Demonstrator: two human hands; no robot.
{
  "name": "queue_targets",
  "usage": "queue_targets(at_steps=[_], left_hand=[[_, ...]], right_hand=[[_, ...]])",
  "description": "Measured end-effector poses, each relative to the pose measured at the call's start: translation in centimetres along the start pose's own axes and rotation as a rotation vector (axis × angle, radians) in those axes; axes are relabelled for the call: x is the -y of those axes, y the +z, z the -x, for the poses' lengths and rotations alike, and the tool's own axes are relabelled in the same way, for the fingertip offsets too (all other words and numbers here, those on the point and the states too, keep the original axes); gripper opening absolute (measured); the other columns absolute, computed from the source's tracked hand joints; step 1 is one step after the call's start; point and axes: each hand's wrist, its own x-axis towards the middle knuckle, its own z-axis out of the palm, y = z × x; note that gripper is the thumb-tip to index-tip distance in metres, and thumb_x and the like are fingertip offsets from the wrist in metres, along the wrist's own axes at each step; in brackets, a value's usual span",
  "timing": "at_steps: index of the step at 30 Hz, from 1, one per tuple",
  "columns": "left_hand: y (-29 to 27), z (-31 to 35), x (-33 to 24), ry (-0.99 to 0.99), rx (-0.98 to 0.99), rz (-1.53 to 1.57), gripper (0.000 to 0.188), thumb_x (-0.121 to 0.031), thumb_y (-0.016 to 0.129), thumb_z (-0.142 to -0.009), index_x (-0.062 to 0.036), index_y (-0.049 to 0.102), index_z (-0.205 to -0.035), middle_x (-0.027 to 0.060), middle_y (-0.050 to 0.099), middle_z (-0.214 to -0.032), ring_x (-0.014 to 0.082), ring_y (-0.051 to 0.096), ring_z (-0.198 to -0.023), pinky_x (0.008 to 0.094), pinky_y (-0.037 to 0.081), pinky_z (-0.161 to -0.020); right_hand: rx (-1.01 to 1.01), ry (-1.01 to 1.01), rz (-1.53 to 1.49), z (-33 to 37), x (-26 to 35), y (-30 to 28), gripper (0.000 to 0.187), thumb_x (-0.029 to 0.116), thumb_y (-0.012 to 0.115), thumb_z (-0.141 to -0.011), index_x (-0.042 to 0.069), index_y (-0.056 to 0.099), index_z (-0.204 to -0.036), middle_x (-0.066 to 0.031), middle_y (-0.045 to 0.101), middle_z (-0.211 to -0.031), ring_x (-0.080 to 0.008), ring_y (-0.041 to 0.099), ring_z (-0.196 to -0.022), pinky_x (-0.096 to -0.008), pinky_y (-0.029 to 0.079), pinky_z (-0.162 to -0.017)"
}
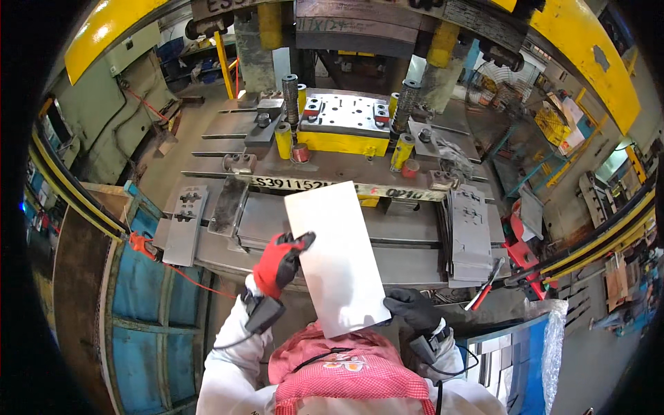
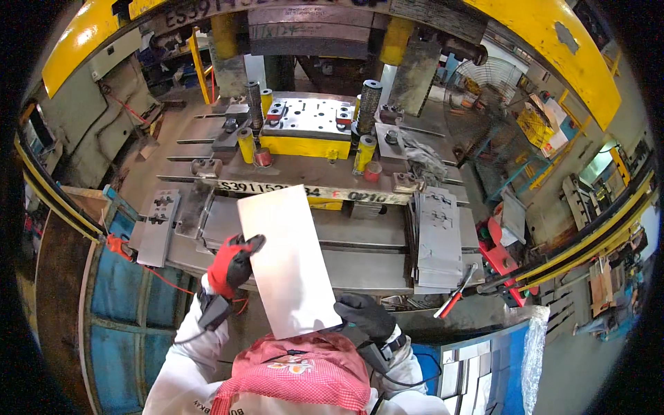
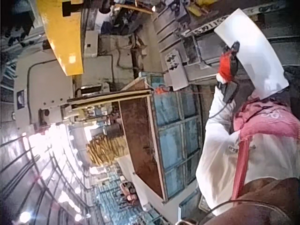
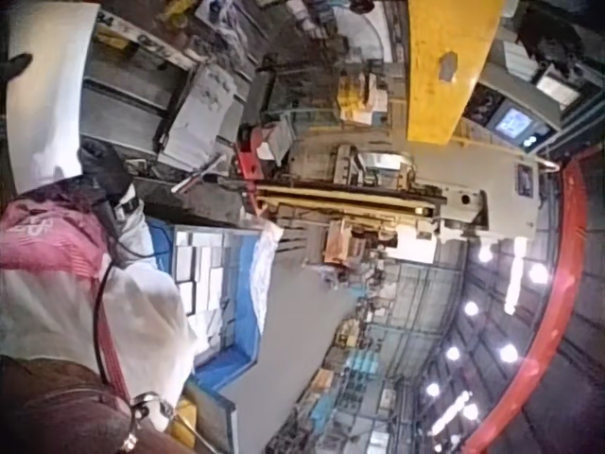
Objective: Manually loading sheet metal into an industrial stamping press and removing processed parts.
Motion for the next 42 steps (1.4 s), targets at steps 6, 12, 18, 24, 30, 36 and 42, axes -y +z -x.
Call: queue_targets(at_steps=[6,12,18,24,30,36,42], left_hand=[[-1.8,-8.2,1.1,0.537,0.14,-0.643,0.027,-0.016,0.065,-0.074,0.0046,0.061,-0.09,0.0146,0.064,-0.092,0.0168,0.06,-0.081,0.029,0.047,-0.074],[-1.3,-15.2,0.2,0.042,0.183,0.499,0.033,-0.024,0.04,-0.094,-0.0037,0.048,-0.12,0.0027,0.058,-0.106,0.0082,0.054,-0.093,0.0225,0.041,-0.082],[0.9,-9.8,0.6,0.153,0.1,0.268,0.042,-0.02,0.049,-0.088,-0.0019,0.041,-0.125,0.0137,0.058,-0.108,0.0197,0.059,-0.092,0.0325,0.046,-0.083],[1.9,-8.1,-3.1,-0.322,0.12,0.623,0.056,-0.05,0.04,-0.088,-0.0073,0.042,-0.125,0.0165,0.06,-0.102,0.0234,0.061,-0.085,0.0338,0.049,-0.075],[3.4,-12.6,-6.5,-0.344,0.149,1.118,0.042,-0.044,0.045,-0.087,-0.0085,0.055,-0.106,0.0104,0.065,-0.08,0.0191,0.062,-0.058,0.0277,0.053,-0.055],[4.3,-13.7,-5.5,-0.175,-0.039,1.071,0.037,-0.034,0.044,-0.09,-0.0042,0.049,-0.111,0.0126,0.063,-0.081,0.0212,0.062,-0.061,0.0291,0.055,-0.056],[4.7,-14.8,-3.6,-0.162,-0.002,1.065,0.042,-0.034,0.039,-0.091,0.0013,0.045,-0.113,0.0199,0.062,-0.087,0.0279,0.063,-0.068,0.0341,0.055,-0.062]], right_hand=[[-0.281,-0.193,-0.238,-1.2,3.9,1.9,0.034,0.021,0.051,-0.088,-0.004,0.053,-0.11,-0.0044,0.06,-0.092,-0.0104,0.054,-0.081,-0.0254,0.045,-0.073],[-0.358,-0.297,-0.295,-6.4,8.1,-0.7,0.033,0.023,0.049,-0.088,-0.003,0.053,-0.107,-0.007,0.059,-0.091,-0.0133,0.057,-0.08,-0.0267,0.049,-0.066],[-0.356,-0.417,-0.171,-14.1,10.7,-6.0,0.033,0.022,0.048,-0.089,-0.004,0.051,-0.109,-0.0096,0.059,-0.096,-0.0155,0.06,-0.077,-0.0272,0.051,-0.067],[-0.322,-0.303,-0.426,-19.2,10.0,-8.5,0.022,0.014,0.052,-0.086,-0.004,0.056,-0.098,-0.0123,0.061,-0.096,-0.0206,0.062,-0.08,-0.0301,0.052,-0.07],[-0.538,-0.733,0.617,-23.8,6.3,-12.4,0.018,0.011,0.053,-0.082,-0.001,0.061,-0.092,-0.0157,0.06,-0.101,-0.0296,0.058,-0.093,-0.034,0.047,-0.082],[-0.571,-0.418,0.161,-20.7,10.6,-8.6,0.027,0.018,0.059,-0.079,0.001,0.059,-0.099,-0.0196,0.058,-0.104,-0.0299,0.055,-0.098,-0.0363,0.044,-0.084],[-0.946,-0.832,1.049,-16.2,10.4,-5.0,0.028,0.019,0.061,-0.077,0.006,0.06,-0.102,-0.0177,0.057,-0.108,-0.0292,0.056,-0.097,-0.0383,0.043,-0.083]])
